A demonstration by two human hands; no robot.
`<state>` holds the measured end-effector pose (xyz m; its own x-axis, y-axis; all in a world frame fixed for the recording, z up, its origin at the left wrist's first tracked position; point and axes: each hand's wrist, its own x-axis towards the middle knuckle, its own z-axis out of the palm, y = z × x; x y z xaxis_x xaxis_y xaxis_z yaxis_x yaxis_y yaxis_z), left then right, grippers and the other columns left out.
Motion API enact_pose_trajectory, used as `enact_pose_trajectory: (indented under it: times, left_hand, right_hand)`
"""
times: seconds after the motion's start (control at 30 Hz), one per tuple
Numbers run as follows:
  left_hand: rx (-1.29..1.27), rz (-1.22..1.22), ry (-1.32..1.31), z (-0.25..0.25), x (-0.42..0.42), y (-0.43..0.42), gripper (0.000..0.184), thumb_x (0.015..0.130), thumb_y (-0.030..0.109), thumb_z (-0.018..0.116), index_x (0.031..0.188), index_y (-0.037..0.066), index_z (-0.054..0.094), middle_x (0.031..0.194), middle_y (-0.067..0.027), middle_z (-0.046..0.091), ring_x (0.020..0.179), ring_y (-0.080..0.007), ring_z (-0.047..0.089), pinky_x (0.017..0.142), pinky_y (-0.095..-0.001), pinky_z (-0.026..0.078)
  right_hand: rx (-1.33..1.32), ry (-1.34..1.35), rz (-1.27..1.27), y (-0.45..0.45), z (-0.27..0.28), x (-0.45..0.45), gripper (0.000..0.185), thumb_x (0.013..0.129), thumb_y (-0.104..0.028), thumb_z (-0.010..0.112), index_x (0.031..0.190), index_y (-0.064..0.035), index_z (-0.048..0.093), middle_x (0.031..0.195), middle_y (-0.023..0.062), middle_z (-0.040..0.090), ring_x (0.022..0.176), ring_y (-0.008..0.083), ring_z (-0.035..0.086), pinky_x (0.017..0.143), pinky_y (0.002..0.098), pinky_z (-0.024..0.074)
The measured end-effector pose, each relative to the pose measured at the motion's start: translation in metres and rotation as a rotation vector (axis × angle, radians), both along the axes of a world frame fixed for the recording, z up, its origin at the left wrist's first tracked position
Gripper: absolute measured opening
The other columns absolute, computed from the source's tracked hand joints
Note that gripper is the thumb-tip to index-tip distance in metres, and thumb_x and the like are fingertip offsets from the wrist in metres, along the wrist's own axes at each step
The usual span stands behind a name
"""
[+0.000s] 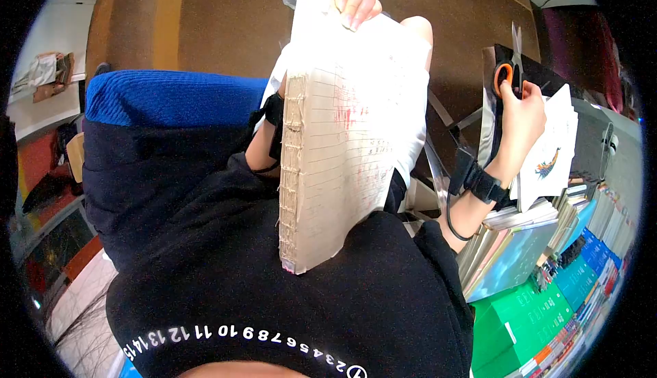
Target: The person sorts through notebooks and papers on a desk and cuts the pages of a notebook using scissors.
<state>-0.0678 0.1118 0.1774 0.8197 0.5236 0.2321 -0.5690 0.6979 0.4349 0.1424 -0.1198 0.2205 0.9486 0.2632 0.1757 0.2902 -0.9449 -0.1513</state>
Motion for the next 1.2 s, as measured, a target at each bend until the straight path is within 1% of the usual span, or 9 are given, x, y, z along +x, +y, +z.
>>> enact_pose_trajectory:
  times: [0.13, 0.33, 0.37, 0.47, 0.5, 0.63, 0.83, 0.97, 1.2]
  left_hand:
    - [-0.023, -0.025, -0.011, -0.004, 0.006, 0.000, 0.045, 0.101, 0.041, 0.024, 0.081, 0.009, 0.048, 0.064, -0.0062, 0.054, 0.052, -0.0153, 0.050, 0.051, -0.0267, 0.041]
    - [-0.052, -0.089, -0.059, -0.008, 0.024, 0.004, 0.042, 0.101, 0.042, 0.026, 0.085, 0.009, 0.047, 0.067, -0.0065, 0.054, 0.054, -0.0153, 0.051, 0.051, -0.0266, 0.042]
    - [-0.064, -0.100, -0.065, -0.009, 0.027, 0.001, 0.042, 0.100, 0.042, 0.026, 0.086, 0.009, 0.047, 0.068, -0.0066, 0.054, 0.054, -0.0152, 0.051, 0.051, -0.0266, 0.042]
    - [-0.070, -0.123, -0.082, -0.005, 0.030, 0.000, 0.041, 0.100, 0.043, 0.027, 0.088, 0.009, 0.047, 0.069, -0.0068, 0.054, 0.055, -0.0152, 0.051, 0.052, -0.0266, 0.042]
    - [-0.069, -0.127, -0.085, -0.005, 0.033, 0.000, 0.041, 0.100, 0.043, 0.028, 0.089, 0.009, 0.047, 0.070, -0.0068, 0.054, 0.055, -0.0152, 0.051, 0.052, -0.0265, 0.042]
    - [-0.073, -0.155, -0.092, -0.004, 0.040, -0.005, 0.040, 0.100, 0.044, 0.029, 0.092, 0.009, 0.046, 0.072, -0.0071, 0.054, 0.057, -0.0152, 0.052, 0.053, -0.0265, 0.043]
    - [-0.093, -0.184, -0.108, -0.003, 0.053, -0.014, 0.039, 0.099, 0.045, 0.031, 0.096, 0.009, 0.045, 0.075, -0.0074, 0.054, 0.059, -0.0152, 0.052, 0.053, -0.0264, 0.043]
    - [-0.103, -0.200, -0.108, -0.003, 0.055, -0.017, 0.040, 0.099, 0.046, 0.033, 0.099, 0.008, 0.045, 0.077, -0.0076, 0.054, 0.060, -0.0151, 0.053, 0.054, -0.0263, 0.044]
    - [-0.104, -0.209, -0.119, 0.001, 0.051, -0.018, 0.041, 0.098, 0.047, 0.035, 0.104, 0.008, 0.044, 0.081, -0.0080, 0.054, 0.062, -0.0151, 0.053, 0.055, -0.0262, 0.045]
  right_hand:
    - [0.492, -0.019, 0.040, -0.041, 0.017, -0.002, 0.041, 0.082, -0.032, 0.072, 0.111, -0.0033, 0.066, 0.096, 0.0150, 0.072, 0.084, 0.0176, 0.068, 0.078, 0.0256, 0.0497]
    - [0.103, -0.238, -0.340, -0.102, 0.029, -0.001, 0.051, 0.083, -0.046, 0.066, 0.111, -0.0038, 0.063, 0.089, 0.0078, 0.073, 0.079, 0.0173, 0.070, 0.075, 0.0295, 0.0505]
    - [0.086, -0.124, -0.288, -0.126, 0.020, 0.010, 0.057, 0.082, -0.052, 0.064, 0.113, -0.0043, 0.063, 0.097, 0.0115, 0.072, 0.083, 0.0224, 0.069, 0.078, 0.0330, 0.0504]
    - [0.026, -0.306, -0.153, -0.100, 0.024, -0.006, 0.059, 0.084, -0.053, 0.062, 0.115, -0.0024, 0.063, 0.115, 0.0186, 0.064, 0.096, 0.0297, 0.065, 0.085, 0.0367, 0.0483]
    - [0.129, -0.337, -0.125, -0.071, 0.034, -0.023, 0.048, 0.088, -0.042, 0.063, 0.114, -0.0017, 0.064, 0.110, 0.0166, 0.066, 0.092, 0.0257, 0.066, 0.083, 0.0338, 0.0492]
    - [0.847, 0.054, 0.253, 0.036, 0.056, -0.087, 0.018, 0.092, -0.013, 0.062, 0.105, -0.0017, 0.065, 0.095, 0.0087, 0.068, 0.083, 0.0110, 0.063, 0.073, 0.0240, 0.0493]
    - [1.017, 0.732, 0.585, 0.101, 0.035, -0.122, 0.013, 0.094, -0.016, 0.061, 0.091, -0.0044, 0.059, 0.070, -0.0009, 0.059, 0.062, 0.0035, 0.054, 0.056, 0.0177, 0.0411]
    - [1.026, 0.854, 0.563, 0.118, 0.030, -0.126, 0.019, 0.096, -0.023, 0.058, 0.085, -0.0069, 0.058, 0.060, -0.0046, 0.052, 0.053, 0.0008, 0.044, 0.049, 0.0166, 0.0322]
    - [1.216, 0.993, 0.597, 0.123, 0.026, -0.124, 0.018, 0.098, -0.021, 0.054, 0.086, -0.0072, 0.056, 0.059, -0.0041, 0.052, 0.050, 0.0010, 0.043, 0.047, 0.0160, 0.0298]
